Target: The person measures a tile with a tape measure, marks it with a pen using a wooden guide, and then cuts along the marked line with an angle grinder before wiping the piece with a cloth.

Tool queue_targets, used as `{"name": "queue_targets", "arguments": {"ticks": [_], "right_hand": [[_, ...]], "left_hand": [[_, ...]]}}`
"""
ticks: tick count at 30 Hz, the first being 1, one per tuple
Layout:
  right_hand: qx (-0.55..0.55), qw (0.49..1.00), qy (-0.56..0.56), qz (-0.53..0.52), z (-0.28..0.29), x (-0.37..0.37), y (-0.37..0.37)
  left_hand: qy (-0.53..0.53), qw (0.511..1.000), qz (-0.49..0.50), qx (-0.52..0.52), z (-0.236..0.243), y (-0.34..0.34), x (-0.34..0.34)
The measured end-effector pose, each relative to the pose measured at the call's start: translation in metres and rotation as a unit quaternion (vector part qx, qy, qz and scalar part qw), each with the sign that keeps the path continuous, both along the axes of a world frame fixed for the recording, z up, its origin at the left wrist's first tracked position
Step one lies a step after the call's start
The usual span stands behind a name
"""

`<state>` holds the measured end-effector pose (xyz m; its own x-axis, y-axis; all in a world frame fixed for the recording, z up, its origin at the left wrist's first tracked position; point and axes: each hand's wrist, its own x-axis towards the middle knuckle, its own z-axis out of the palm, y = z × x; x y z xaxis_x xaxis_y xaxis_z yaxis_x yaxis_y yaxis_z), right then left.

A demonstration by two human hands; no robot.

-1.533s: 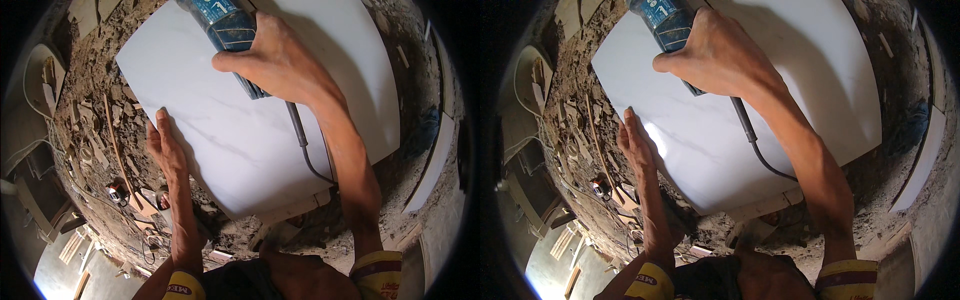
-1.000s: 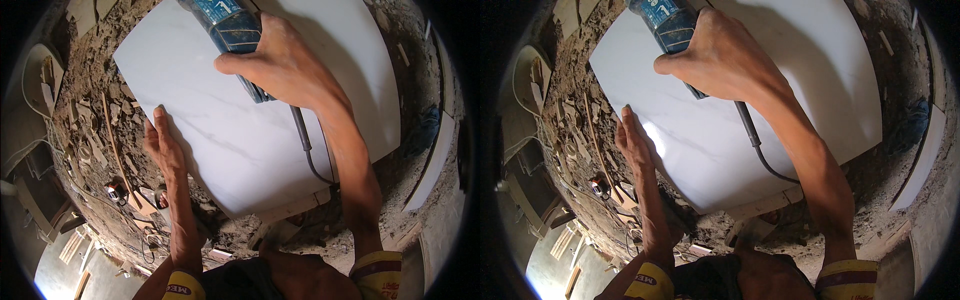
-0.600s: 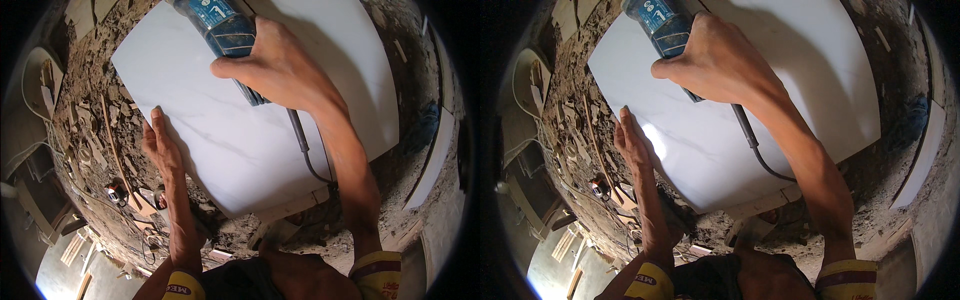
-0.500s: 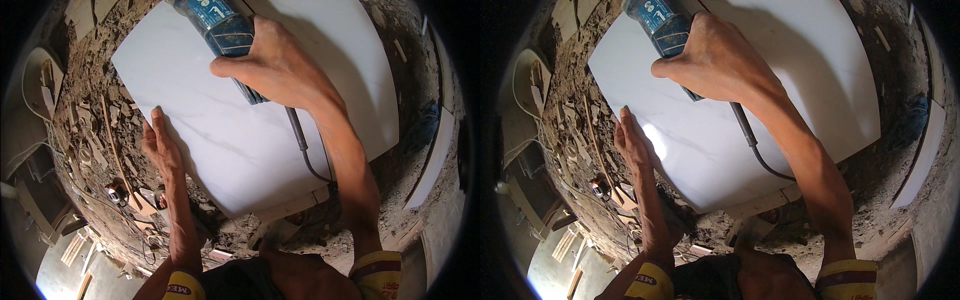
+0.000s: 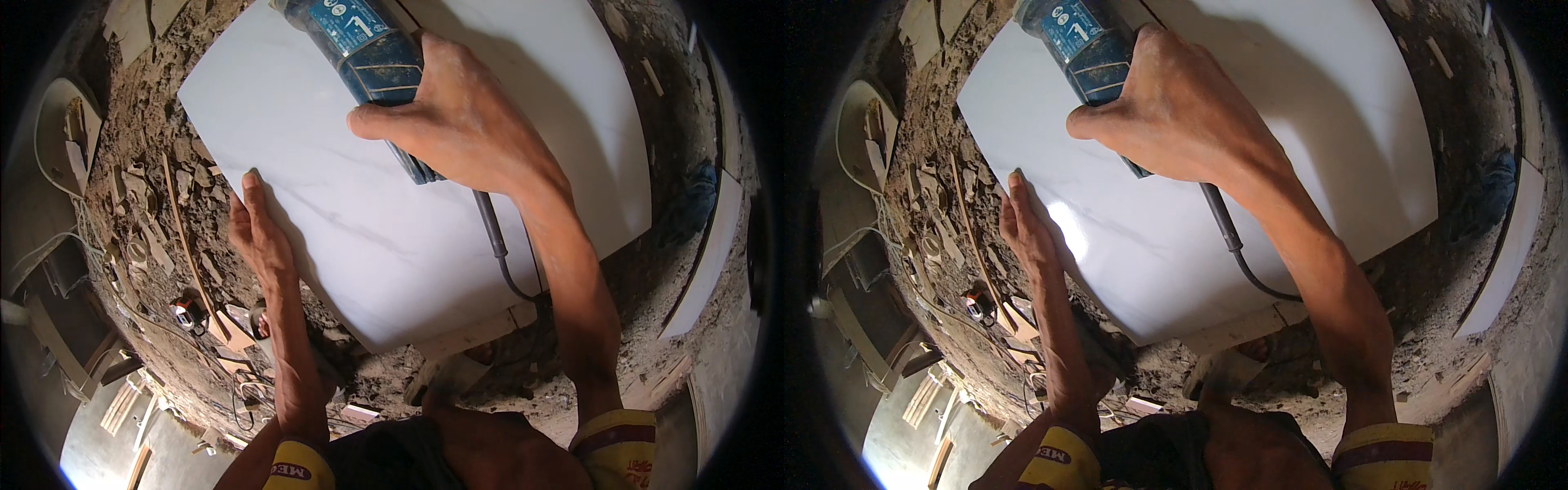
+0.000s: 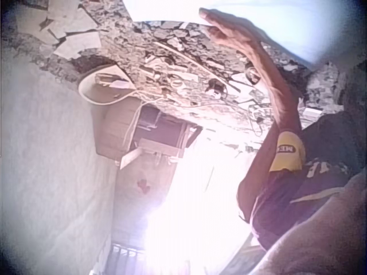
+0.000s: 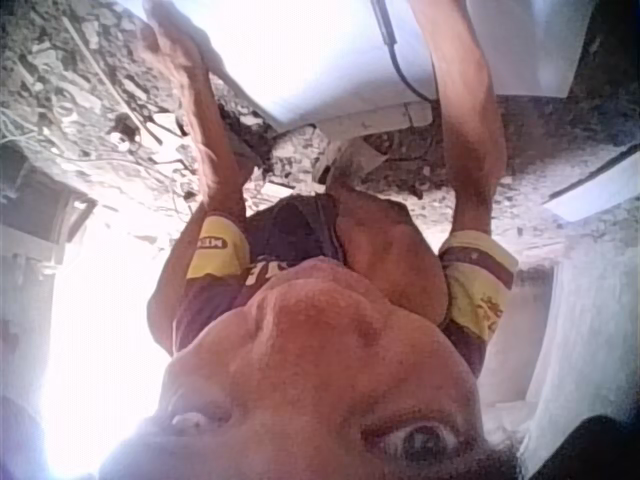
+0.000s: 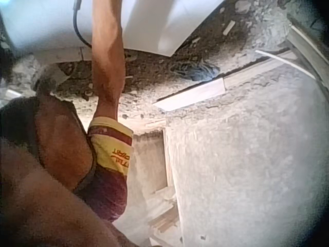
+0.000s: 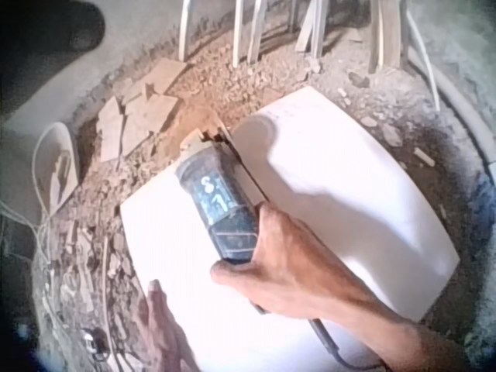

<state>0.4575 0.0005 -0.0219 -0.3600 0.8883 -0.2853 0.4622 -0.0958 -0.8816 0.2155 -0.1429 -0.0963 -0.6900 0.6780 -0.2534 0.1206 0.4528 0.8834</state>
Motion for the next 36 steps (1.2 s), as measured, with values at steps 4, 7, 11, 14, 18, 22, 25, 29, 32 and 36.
{"name": "queue_targets", "arguments": {"ticks": [4,7,11,14,18,22,25,29,32,36], "right_hand": [[-0.043,0.999,-0.021,0.011,0.002,0.002,-0.001],[-0.047,0.999,-0.025,0.01,0.004,0.004,-0.002],[-0.045,0.998,-0.031,0.014,0.001,0.005,-0.005],[-0.012,1.0,-0.008,-0.01,0.002,0.003,-0.008],[-0.048,0.998,-0.031,0.014,0.004,0.007,-0.009],[-0.068,0.997,-0.013,0.02,0.004,0.008,-0.013],[-0.051,0.999,-0.012,0.015,0.003,0.008,-0.015],[-0.05,0.999,-0.007,0.015,-0.001,0.01,-0.015],[-0.068,0.997,0.009,0.019,-0.001,0.01,-0.013],[-0.073,0.997,-0.01,0.014,0.003,0.012,-0.014]], "left_hand": [[-0.001,1.0,-0.002,0.001,0.003,0.0,0.001],[0.005,1.0,-0.002,-0.002,0.003,0.0,0.002],[0.002,1.0,-0.001,-0.006,0.003,-0.001,0.001],[0.003,1.0,0.0,-0.016,0.005,0.0,0.001],[0.0,1.0,-0.003,-0.008,0.0,-0.002,-0.002],[-0.005,1.0,0.0,-0.004,0.0,-0.001,-0.001],[0.03,0.999,-0.014,0.011,-0.006,-0.002,-0.002],[0.032,0.999,-0.015,0.004,0.0,-0.001,0.001],[0.027,0.999,-0.018,-0.002,0.0,-0.001,0.0],[0.012,1.0,-0.017,-0.001,0.001,0.0,0.003]]}}
